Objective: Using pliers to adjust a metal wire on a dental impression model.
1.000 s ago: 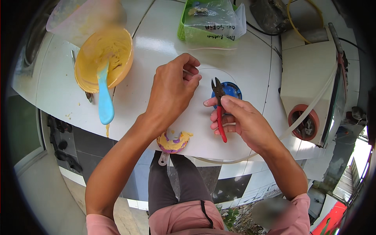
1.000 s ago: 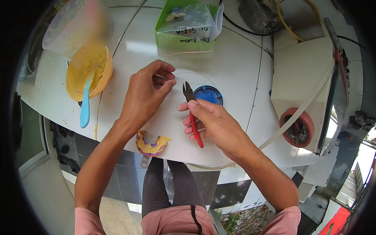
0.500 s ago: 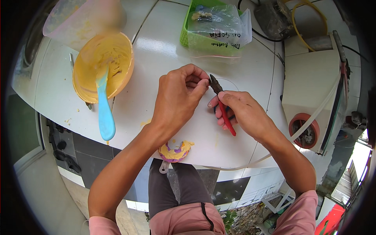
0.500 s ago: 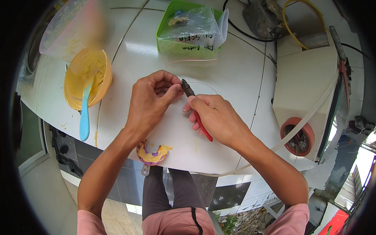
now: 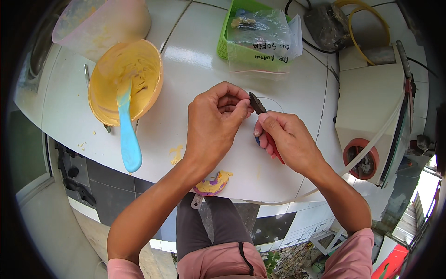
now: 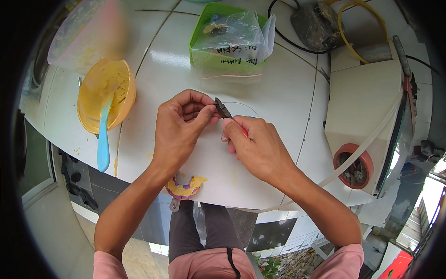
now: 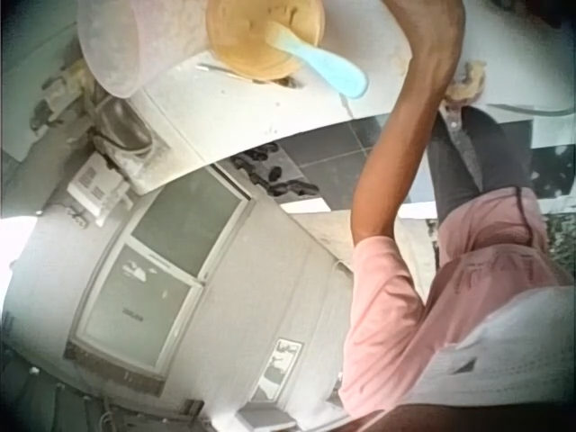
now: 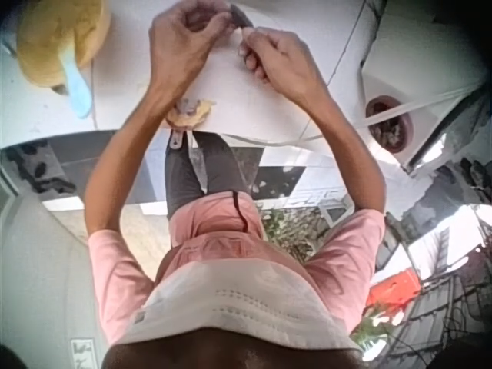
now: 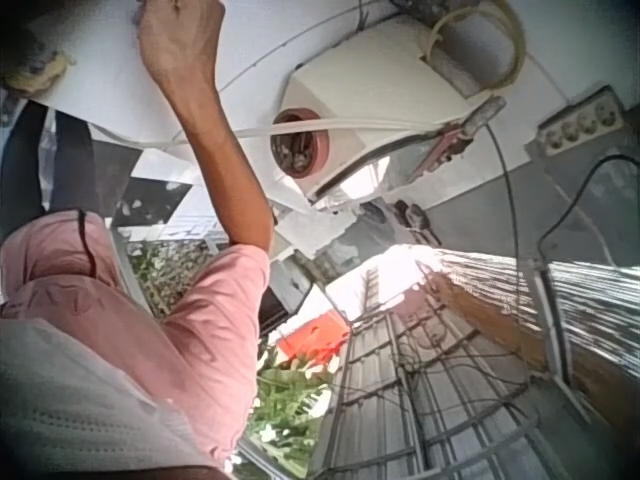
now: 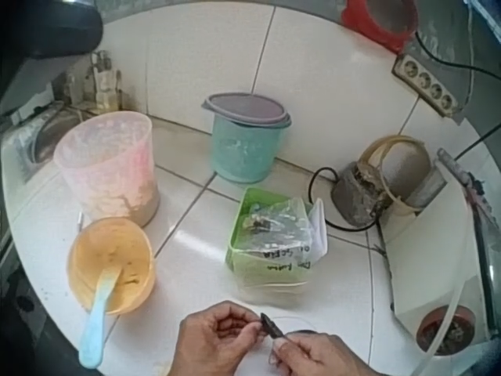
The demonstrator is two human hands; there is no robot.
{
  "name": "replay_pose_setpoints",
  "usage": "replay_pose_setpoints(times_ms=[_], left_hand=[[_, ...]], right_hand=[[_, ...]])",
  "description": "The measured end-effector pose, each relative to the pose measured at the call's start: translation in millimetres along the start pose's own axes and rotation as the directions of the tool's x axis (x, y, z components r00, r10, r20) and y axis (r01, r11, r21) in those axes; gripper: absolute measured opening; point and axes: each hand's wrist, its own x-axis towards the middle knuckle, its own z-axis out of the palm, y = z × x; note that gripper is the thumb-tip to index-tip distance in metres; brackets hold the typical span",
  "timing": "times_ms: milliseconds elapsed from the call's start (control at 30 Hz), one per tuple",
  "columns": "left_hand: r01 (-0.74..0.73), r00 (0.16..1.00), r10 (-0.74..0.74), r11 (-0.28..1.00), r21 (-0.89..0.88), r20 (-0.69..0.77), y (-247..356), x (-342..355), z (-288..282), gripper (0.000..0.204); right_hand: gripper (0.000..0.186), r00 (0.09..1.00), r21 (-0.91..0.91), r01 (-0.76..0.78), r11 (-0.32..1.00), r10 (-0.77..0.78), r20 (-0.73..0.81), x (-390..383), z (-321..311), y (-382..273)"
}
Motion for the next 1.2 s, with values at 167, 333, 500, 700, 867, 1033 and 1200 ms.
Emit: replay_pose_setpoints(times_ms=[167,333,500,700,867,1033,1200], left_hand=[[-0.015,0.999,0.015,1.0,0.002,-0.041,0,-2,2,0.008],[0.003,0.999,-0.003,1.0,0.013,-0.044,2,-4,0,0.008],[-0.002,1.0,0.001,1.0,-0.02,-0.025,0,-6,-3,0.008],[0.042,0.998,-0.042,0.999,0.01,-0.055,0,-10,-3,0.009],[-0.048,0.997,0.056,0.985,0.164,-0.046,9,-4,-2,0.012],[-0.118,0.986,0.146,0.957,0.263,-0.087,16,-1,5,0.013],[-0.12,0.984,0.15,0.958,0.259,-0.099,22,-5,11,0.015]], right_hand=[[0.045,0.999,-0.059,0.047,0.997,-0.047,-0.004,-1,2,-1],[0.046,0.999,-0.076,0.041,0.996,-0.041,0.001,-4,5,0],[0.045,0.997,-0.09,0.07,0.993,-0.071,-0.011,-3,7,5],[0.045,0.999,-0.042,0.047,0.998,-0.046,0.015,-2,11,8],[0.052,1.0,0.059,0.008,0.998,-0.009,0.014,-3,11,1],[0.051,0.999,0.196,0.02,0.98,-0.014,-0.036,-4,13,-2],[0.05,0.999,0.171,0.006,0.985,0.003,-0.054,-7,10,0]])
